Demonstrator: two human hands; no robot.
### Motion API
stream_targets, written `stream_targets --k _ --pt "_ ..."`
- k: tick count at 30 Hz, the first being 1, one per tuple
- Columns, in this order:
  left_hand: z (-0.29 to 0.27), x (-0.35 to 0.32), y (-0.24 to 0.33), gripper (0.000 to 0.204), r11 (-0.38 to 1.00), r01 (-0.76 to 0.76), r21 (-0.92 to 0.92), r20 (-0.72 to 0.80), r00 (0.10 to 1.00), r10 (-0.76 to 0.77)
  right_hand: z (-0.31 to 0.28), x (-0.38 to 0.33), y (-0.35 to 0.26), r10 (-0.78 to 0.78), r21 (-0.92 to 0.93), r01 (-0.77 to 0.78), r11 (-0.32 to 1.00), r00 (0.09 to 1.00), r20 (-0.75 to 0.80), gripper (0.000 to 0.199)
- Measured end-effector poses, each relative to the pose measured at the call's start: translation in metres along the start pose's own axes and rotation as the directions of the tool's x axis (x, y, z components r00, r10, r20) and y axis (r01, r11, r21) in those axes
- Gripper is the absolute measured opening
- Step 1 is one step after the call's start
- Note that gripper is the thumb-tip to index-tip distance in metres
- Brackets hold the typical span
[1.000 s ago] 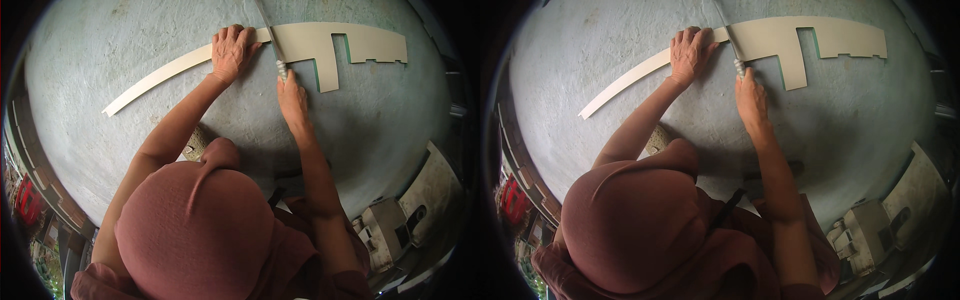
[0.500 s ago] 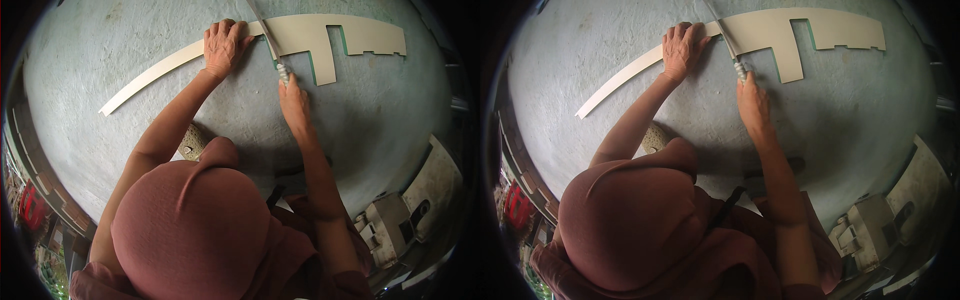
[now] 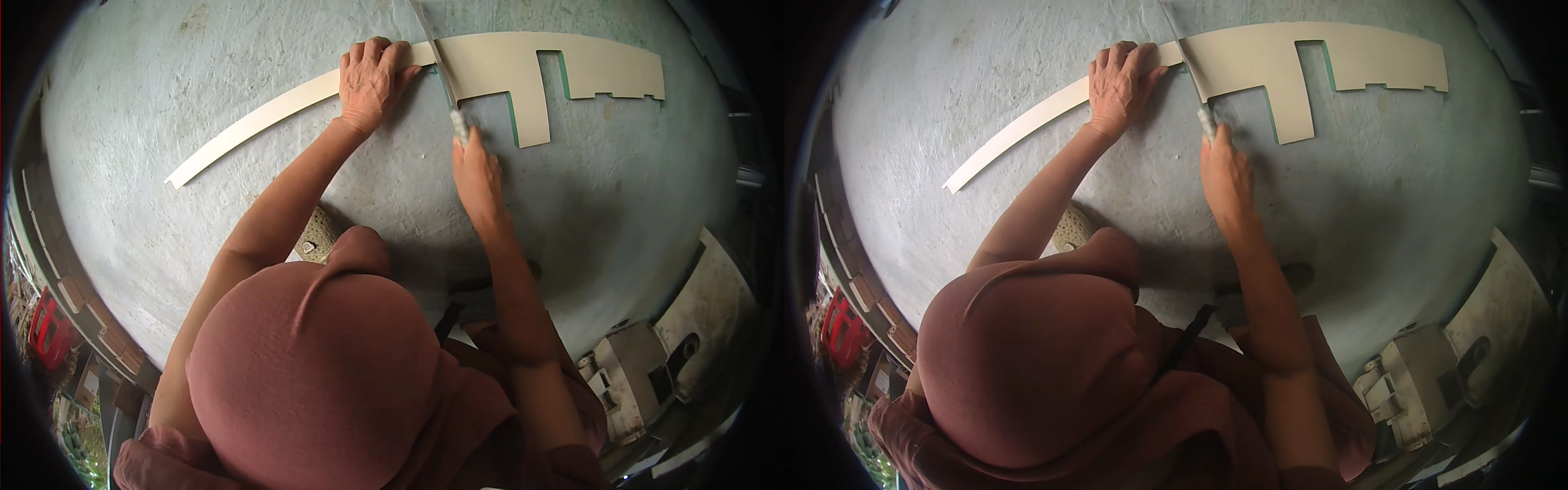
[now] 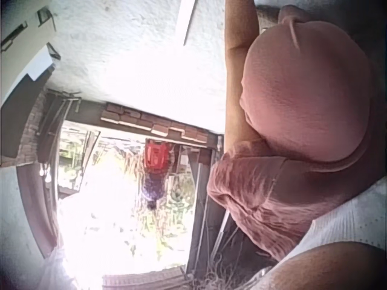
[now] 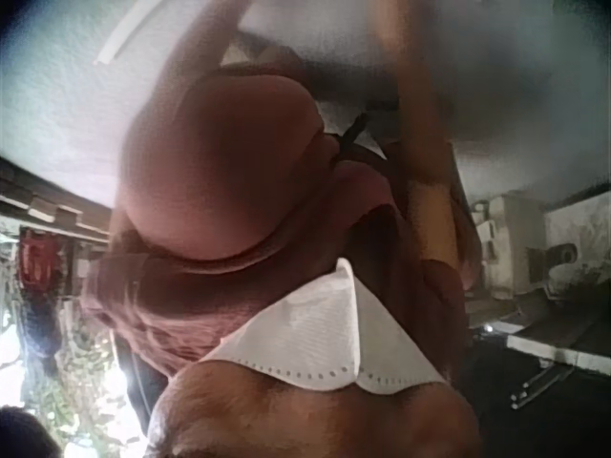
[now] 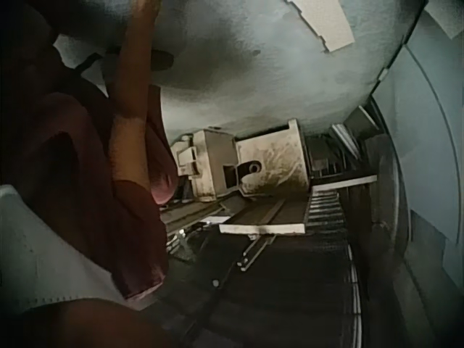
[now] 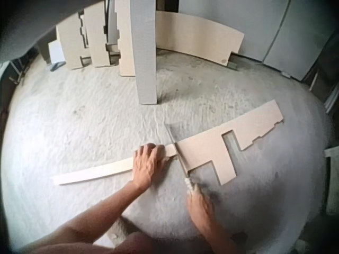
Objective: The person cuts a strip of green-painted wood with a hand saw.
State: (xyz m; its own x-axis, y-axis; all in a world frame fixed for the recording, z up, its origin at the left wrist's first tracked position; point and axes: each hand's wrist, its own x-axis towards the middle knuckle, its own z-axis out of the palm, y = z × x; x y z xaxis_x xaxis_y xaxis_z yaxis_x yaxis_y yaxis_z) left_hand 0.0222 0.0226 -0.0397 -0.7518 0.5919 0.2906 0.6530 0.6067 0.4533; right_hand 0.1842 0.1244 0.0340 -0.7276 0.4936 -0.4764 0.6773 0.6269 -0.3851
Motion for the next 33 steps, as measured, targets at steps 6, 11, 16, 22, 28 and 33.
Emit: stream_targets --k 6,11,16,22,28,33 --pt "0.000 0.001 0.002 0.036 1.000 -0.012 0.001 -0.006 1.000 0.012 -0.011 -0.014 0.002 0.037 -0.001 -0.037 0.999 0.999 0.021 0.024" --pt "0.000 -0.001 0.001 0.035 1.000 -0.005 -0.007 -0.005 1.000 0.005 -0.005 0.008 -0.003 -0.022 -0.029 0.022 0.999 1.000 -0.013 0.023" --pt "-0.002 0.000 -0.005 0.036 1.000 -0.002 0.015 -0.005 1.000 0.002 0.000 -0.024 0.008 0.099 -0.060 -0.098 0.993 0.995 0.015 0.022" --pt "0.004 -0.001 0.001 0.036 1.000 0.000 -0.004 0.013 1.000 0.000 -0.002 0.019 -0.004 -0.049 0.006 0.050 0.999 0.999 -0.016 0.024" --pt "-0.003 -0.001 -0.005 0.036 1.000 0.005 0.014 0.003 1.000 -0.006 0.006 -0.027 0.010 0.085 -0.069 -0.082 0.994 0.996 0.029 0.024" --pt "0.001 0.002 0.003 0.037 1.000 -0.016 -0.003 0.000 1.000 0.016 -0.003 0.015 -0.004 -0.004 0.030 0.005 1.000 0.999 -0.032 0.024"
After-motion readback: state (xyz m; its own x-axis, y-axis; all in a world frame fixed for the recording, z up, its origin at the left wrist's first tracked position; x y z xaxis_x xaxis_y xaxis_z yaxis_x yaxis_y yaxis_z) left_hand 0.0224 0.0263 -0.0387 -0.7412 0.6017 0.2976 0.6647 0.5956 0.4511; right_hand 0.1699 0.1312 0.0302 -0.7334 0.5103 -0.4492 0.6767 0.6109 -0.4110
